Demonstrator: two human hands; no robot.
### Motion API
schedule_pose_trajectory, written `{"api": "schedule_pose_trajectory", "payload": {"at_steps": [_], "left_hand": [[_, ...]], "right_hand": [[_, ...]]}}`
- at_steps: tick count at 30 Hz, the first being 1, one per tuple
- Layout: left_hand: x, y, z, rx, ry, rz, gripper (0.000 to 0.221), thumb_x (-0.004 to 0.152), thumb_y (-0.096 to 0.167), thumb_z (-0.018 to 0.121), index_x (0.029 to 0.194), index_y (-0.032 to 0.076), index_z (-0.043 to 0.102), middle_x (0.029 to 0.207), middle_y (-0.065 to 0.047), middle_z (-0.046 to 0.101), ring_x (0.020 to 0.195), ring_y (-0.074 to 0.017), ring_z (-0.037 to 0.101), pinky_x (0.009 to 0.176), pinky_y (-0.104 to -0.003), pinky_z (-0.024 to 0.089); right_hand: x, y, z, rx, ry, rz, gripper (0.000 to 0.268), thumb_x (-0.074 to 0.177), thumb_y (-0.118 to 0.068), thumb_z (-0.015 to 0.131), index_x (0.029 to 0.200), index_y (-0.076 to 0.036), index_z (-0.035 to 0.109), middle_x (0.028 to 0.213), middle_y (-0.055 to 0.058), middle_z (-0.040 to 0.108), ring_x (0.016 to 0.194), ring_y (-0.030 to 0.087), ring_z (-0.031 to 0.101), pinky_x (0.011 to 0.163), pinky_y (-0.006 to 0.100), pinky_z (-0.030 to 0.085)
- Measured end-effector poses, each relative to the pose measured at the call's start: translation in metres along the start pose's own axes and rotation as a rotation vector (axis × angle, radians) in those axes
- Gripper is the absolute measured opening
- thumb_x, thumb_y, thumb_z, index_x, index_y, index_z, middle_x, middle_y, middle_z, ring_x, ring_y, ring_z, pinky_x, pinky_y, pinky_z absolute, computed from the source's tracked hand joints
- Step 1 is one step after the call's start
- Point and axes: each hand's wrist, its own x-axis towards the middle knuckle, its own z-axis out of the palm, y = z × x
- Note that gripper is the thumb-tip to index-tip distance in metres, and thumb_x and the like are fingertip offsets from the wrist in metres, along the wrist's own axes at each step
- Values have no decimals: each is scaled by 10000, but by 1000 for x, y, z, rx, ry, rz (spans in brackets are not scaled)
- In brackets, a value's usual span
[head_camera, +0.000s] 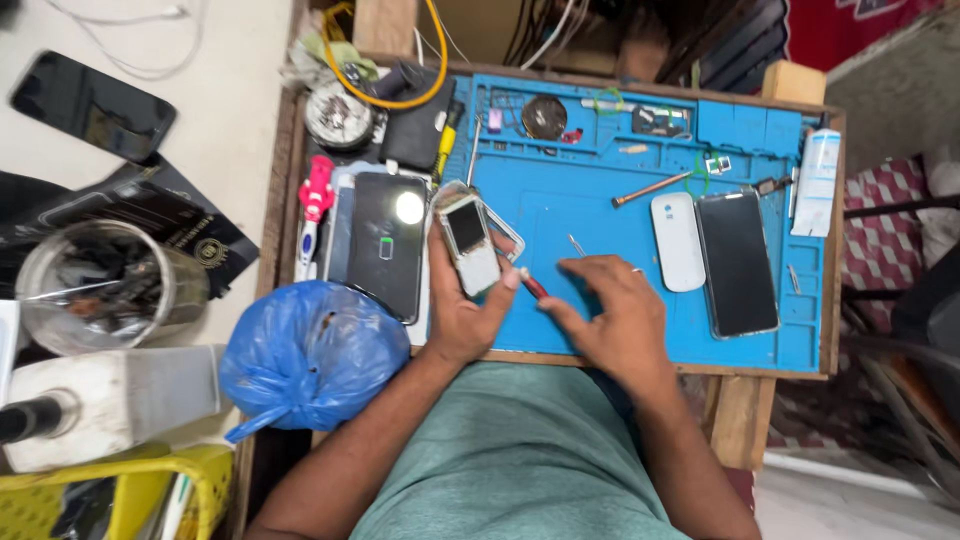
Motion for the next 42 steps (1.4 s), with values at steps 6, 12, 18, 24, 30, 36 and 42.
{"api": "schedule_pose_trajectory", "payload": {"at_steps": [6, 12, 18, 24, 30, 36, 42], "left_hand": [[1, 17, -3, -79, 17, -27, 947, 1025, 570, 570, 1648, 56, 76, 1240, -151, 617, 975, -153, 644, 697, -245, 533], [2, 16, -4, -286, 13, -55, 1081, 960, 795, 512, 1642, 29, 170, 1273, -200, 608, 936, -191, 660, 629, -281, 533], [9, 15, -6, -460, -66, -155, 1181, 871, 897, 435, 1641, 41, 175, 1323, -221, 581, 930, -230, 670, 627, -297, 546], [7, 7, -10, -442, -109, -176, 1179, 884, 911, 385, 1635, 21, 202, 1338, -230, 594, 957, -245, 685, 646, -305, 556], [7, 6, -7, -437, -124, -244, 1152, 878, 900, 368, 1626, 38, 211, 1349, -200, 592, 1003, -223, 687, 628, -294, 577], [5, 5, -4, -347, -157, -241, 1157, 901, 901, 328, 1672, 49, 192, 1285, -145, 601, 956, -124, 620, 569, -224, 497], [8, 10, 0, -223, -162, -181, 1156, 921, 897, 333, 1675, 28, 221, 1232, -122, 614, 892, -98, 594, 559, -206, 449]], "right_hand": [[-2, -15, 14, -135, -47, -47, 231, 849, -295, 851, 1009, -142, 785, 959, 32, 698, 803, 264, 654, 678, 403, 520], [15, -9, 8, -158, -2, 8, 152, 925, -238, 792, 1031, -133, 766, 955, 75, 714, 810, 291, 677, 687, 414, 530], [59, -5, -6, -235, -160, 81, 197, 940, -288, 752, 1058, -130, 761, 864, 78, 731, 807, 317, 691, 647, 460, 523], [69, 2, 11, -219, 17, -23, 273, 939, -239, 802, 1173, -107, 750, 1055, 121, 725, 951, 343, 669, 745, 453, 530], [51, -2, 2, 190, 97, -194, 446, 899, -181, 850, 1301, -78, 687, 1358, 138, 649, 1197, 308, 659, 1047, 417, 549], [44, -9, 13, 215, 9, -255, 660, 749, -291, 942, 1315, -81, 678, 1418, 161, 544, 1214, 345, 642, 987, 418, 558], [39, -6, 22, 262, 62, -203, 748, 725, -311, 951, 1346, -62, 617, 1359, 160, 530, 1203, 330, 612, 987, 404, 553]]}}
